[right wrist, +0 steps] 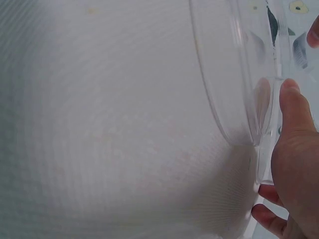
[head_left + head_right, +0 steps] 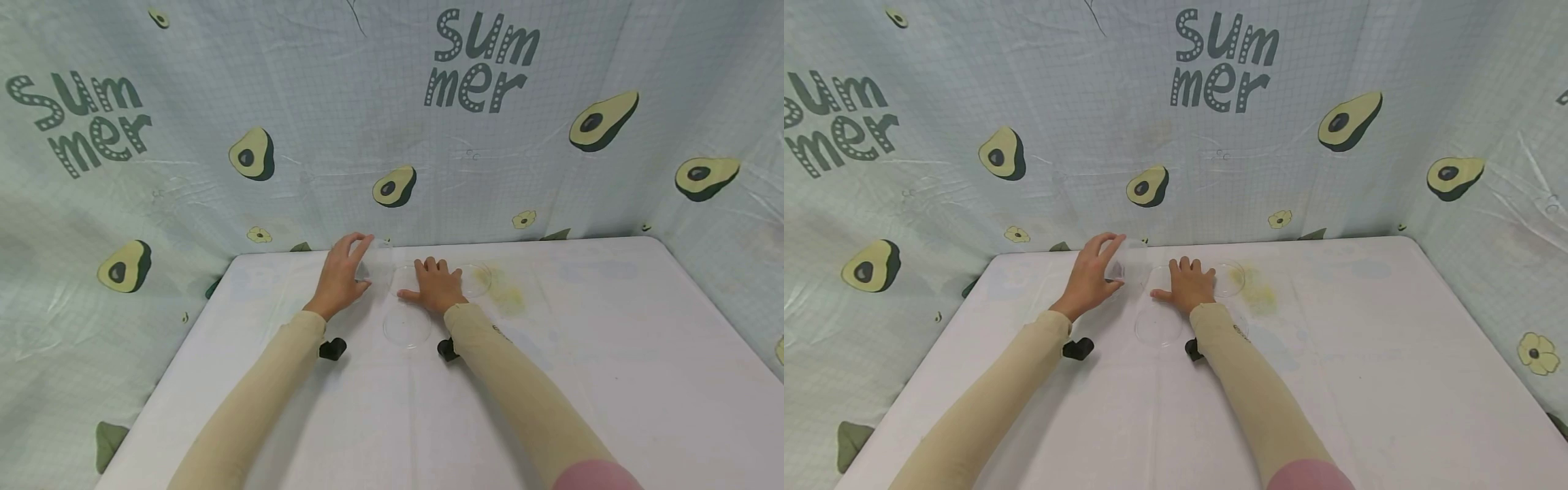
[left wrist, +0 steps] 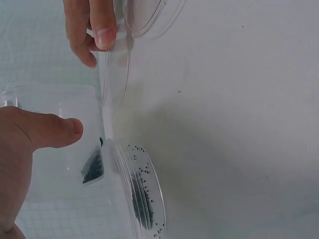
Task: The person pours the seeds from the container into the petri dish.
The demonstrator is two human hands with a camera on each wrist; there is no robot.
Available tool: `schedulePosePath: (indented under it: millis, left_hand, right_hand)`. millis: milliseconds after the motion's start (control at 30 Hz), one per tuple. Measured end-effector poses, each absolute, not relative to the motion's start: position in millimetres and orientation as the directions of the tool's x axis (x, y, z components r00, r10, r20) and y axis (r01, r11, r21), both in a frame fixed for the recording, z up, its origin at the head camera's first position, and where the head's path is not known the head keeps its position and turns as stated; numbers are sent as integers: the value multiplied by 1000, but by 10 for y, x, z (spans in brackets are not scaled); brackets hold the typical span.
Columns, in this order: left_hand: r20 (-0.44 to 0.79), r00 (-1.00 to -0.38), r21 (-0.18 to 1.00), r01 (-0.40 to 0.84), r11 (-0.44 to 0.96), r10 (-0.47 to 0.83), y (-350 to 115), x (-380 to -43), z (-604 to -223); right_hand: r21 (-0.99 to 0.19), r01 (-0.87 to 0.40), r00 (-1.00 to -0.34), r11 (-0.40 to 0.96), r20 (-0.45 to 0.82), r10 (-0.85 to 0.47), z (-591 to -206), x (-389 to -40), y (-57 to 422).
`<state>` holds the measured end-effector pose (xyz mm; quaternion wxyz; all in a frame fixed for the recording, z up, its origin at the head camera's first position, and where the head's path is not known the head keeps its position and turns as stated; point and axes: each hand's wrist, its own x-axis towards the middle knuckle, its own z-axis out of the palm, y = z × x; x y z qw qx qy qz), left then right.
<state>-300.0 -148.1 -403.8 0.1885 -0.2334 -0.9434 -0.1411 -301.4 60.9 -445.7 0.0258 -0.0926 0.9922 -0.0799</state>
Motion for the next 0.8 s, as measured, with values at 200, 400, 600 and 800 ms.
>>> schedulePosePath:
  millis: [200,400,600,800]
  left_hand:
    - [441,-794,132,517,846,417,-1454,-3010,-4040]
    - [440,-793,110,513,852,421,-1425,-3024,-4045]
    - [427,-801,101,504,858,420,-1391,-3040,-4041]
    - [423,-797,81,507,858,431,-1349,-3045,-4028]
  right_hand:
    - [-164,-180,-981,970,-37,-188,-4440,-3001,605]
    - [-168,-176,-981,970,-53,-188,-4421,-2995,601]
    - [-166,-180,-981,969,-39,-189,-4413,-2989,602]
    - [-164,-176,-982,971,-37,-184,-4421,-2990,603]
